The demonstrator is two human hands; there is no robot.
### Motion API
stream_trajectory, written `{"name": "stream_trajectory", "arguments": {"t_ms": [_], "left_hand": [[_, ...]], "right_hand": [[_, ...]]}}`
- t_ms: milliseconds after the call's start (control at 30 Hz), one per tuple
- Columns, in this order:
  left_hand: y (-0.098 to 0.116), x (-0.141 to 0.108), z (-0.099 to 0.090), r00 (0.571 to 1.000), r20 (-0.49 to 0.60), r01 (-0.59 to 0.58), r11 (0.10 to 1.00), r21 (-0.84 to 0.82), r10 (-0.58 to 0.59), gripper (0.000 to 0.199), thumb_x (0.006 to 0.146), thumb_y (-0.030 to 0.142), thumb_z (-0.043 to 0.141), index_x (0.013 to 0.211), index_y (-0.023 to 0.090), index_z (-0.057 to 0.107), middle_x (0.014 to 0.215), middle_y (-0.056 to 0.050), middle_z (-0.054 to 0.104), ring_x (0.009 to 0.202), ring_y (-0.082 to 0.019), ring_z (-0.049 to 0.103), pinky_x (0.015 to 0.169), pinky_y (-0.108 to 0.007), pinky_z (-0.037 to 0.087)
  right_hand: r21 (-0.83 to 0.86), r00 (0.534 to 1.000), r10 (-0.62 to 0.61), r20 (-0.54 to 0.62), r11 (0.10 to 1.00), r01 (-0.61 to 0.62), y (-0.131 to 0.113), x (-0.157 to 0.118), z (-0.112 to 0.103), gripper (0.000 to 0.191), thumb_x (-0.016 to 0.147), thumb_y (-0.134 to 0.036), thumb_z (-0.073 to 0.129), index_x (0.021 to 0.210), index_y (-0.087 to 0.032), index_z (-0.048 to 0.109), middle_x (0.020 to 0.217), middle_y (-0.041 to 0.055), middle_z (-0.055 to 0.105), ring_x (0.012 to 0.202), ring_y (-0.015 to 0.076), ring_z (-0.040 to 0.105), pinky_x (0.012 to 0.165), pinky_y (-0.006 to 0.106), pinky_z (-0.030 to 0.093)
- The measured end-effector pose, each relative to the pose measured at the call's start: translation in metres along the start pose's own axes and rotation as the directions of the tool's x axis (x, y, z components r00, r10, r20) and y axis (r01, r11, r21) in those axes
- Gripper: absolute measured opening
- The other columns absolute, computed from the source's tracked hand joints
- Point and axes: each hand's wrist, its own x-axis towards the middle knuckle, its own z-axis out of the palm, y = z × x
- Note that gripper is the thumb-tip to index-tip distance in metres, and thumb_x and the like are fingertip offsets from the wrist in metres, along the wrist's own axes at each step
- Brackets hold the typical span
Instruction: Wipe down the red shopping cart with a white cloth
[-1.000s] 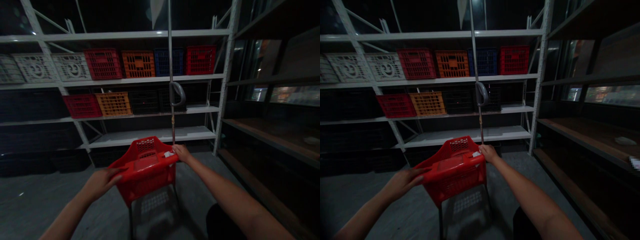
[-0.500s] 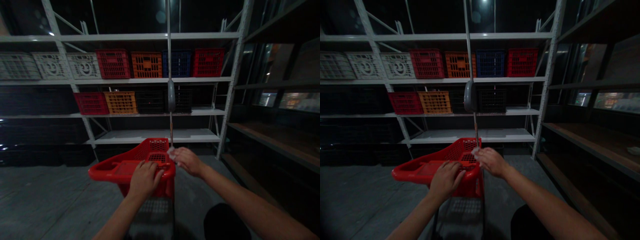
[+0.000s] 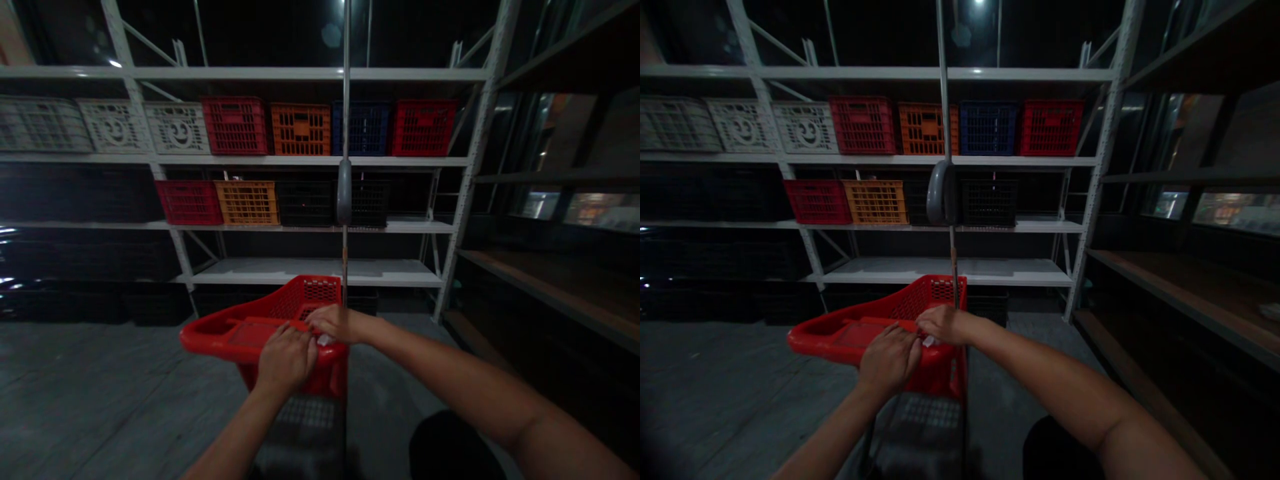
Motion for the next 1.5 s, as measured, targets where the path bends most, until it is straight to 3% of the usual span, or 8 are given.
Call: {"name": "stream_trajectory", "arguments": {"t_ms": [267, 600, 700, 867, 1033, 1200, 1300, 1500], "left_hand": [[-0.003, 0.003, 0.003, 1.0, -0.02, -0.007, 0.998, 0.063, 0.008, 0.031, 0.084, 0.027, 0.036, 0.069, 0.019, 0.063, 0.067, -0.005, 0.064, 0.072, -0.018, 0.059, 0.09, -0.038, 0.041], [-0.005, 0.006, 0.003, 0.999, 0.006, 0.033, 0.997, 0.071, -0.033, 0.032, 0.083, 0.027, 0.036, 0.07, 0.018, 0.064, 0.067, -0.006, 0.065, 0.074, -0.019, 0.06, 0.092, -0.037, 0.04], [-0.007, 0.006, 0.002, 1.0, 0.011, 0.027, 0.996, 0.084, -0.028, 0.033, 0.083, 0.026, 0.034, 0.07, 0.018, 0.064, 0.067, -0.006, 0.065, 0.074, -0.019, 0.06, 0.091, -0.037, 0.04], [-0.016, 0.006, 0.001, 0.999, 0.031, -0.016, 0.996, 0.089, 0.013, 0.031, 0.083, 0.026, 0.036, 0.07, 0.018, 0.064, 0.069, -0.005, 0.065, 0.074, -0.018, 0.06, 0.089, -0.036, 0.042], [-0.02, 0.006, 0.002, 0.999, 0.007, -0.034, 0.994, 0.1, 0.033, 0.03, 0.083, 0.026, 0.038, 0.072, 0.018, 0.065, 0.07, -0.005, 0.066, 0.075, -0.019, 0.06, 0.087, -0.036, 0.043], [-0.017, 0.01, 0.005, 0.999, 0.02, -0.036, 0.995, 0.095, 0.034, 0.03, 0.083, 0.026, 0.037, 0.071, 0.018, 0.064, 0.069, -0.005, 0.065, 0.075, -0.018, 0.06, 0.087, -0.035, 0.043], [-0.019, 0.011, 0.006, 0.998, 0.046, -0.037, 0.996, 0.082, 0.033, 0.03, 0.083, 0.026, 0.037, 0.071, 0.018, 0.063, 0.07, -0.004, 0.065, 0.074, -0.018, 0.06, 0.089, -0.035, 0.042], [-0.029, 0.009, 0.003, 0.997, 0.066, -0.045, 0.997, 0.063, 0.041, 0.03, 0.083, 0.026, 0.036, 0.073, 0.018, 0.063, 0.073, -0.004, 0.065, 0.077, -0.017, 0.059, 0.091, -0.035, 0.042]], "right_hand": [[-0.471, 0.987, -0.058, 0.15, 0.874, 0.122, -0.008, -0.012, -0.012, 0.042, 0.089, -0.036, 0.042, 0.059, -0.015, 0.062, 0.049, 0.0039, 0.061, 0.056, 0.0171, 0.058, 0.086, 0.041, 0.037], [-0.02, 0.952, 0.281, -0.119, 0.958, -0.285, -0.018, -0.023, 0.029, 0.045, 0.093, -0.035, 0.023, 0.065, -0.018, 0.054, 0.061, 0.0008, 0.059, 0.057, 0.0119, 0.052, 0.063, 0.024, 0.038], [0.436, 0.682, 0.601, -0.416, 0.79, -0.43, -0.029, -0.014, 0.055, 0.047, 0.091, -0.042, 0.023, 0.061, -0.019, 0.05, 0.057, 0.0012, 0.056, 0.055, 0.0125, 0.052, 0.059, 0.024, 0.039], [0.933, 0.068, 0.94, -0.335, 0.32, 0.165, -0.028, -0.003, 0.035, 0.046, 0.084, -0.056, 0.032, 0.06, -0.019, 0.045, 0.048, -0.0025, 0.049, 0.04, 0.0104, 0.044, 0.043, 0.023, 0.038], [0.677, -0.231, 0.774, -0.589, 0.629, 0.382, -0.008, 0.01, -0.058, 0.052, 0.086, -0.057, 0.023, 0.098, -0.019, 0.056, 0.097, 0.0051, 0.06, 0.083, 0.0146, 0.061, 0.077, 0.032, 0.047], [0.531, -0.004, 0.534, -0.846, 0.842, 0.098, 0.006, 0.051, -0.074, 0.054, 0.09, -0.051, 0.016, 0.125, -0.02, 0.044, 0.122, 0.0089, 0.049, 0.111, 0.0171, 0.049, 0.092, 0.036, 0.039], [0.596, 0.253, 0.599, -0.76, 0.797, -0.098, 0.014, 0.057, -0.037, 0.05, 0.09, -0.047, 0.028, 0.132, -0.019, 0.034, 0.108, 0.0094, 0.058, 0.09, 0.0166, 0.059, 0.079, 0.032, 0.045], [0.568, 0.444, 0.691, -0.57, 0.723, -0.395, 0.021, 0.007, 0.042, 0.032, 0.086, -0.042, 0.04, 0.102, -0.016, 0.049, 0.083, 0.0073, 0.063, 0.076, 0.0186, 0.06, 0.068, 0.028, 0.045]]}}
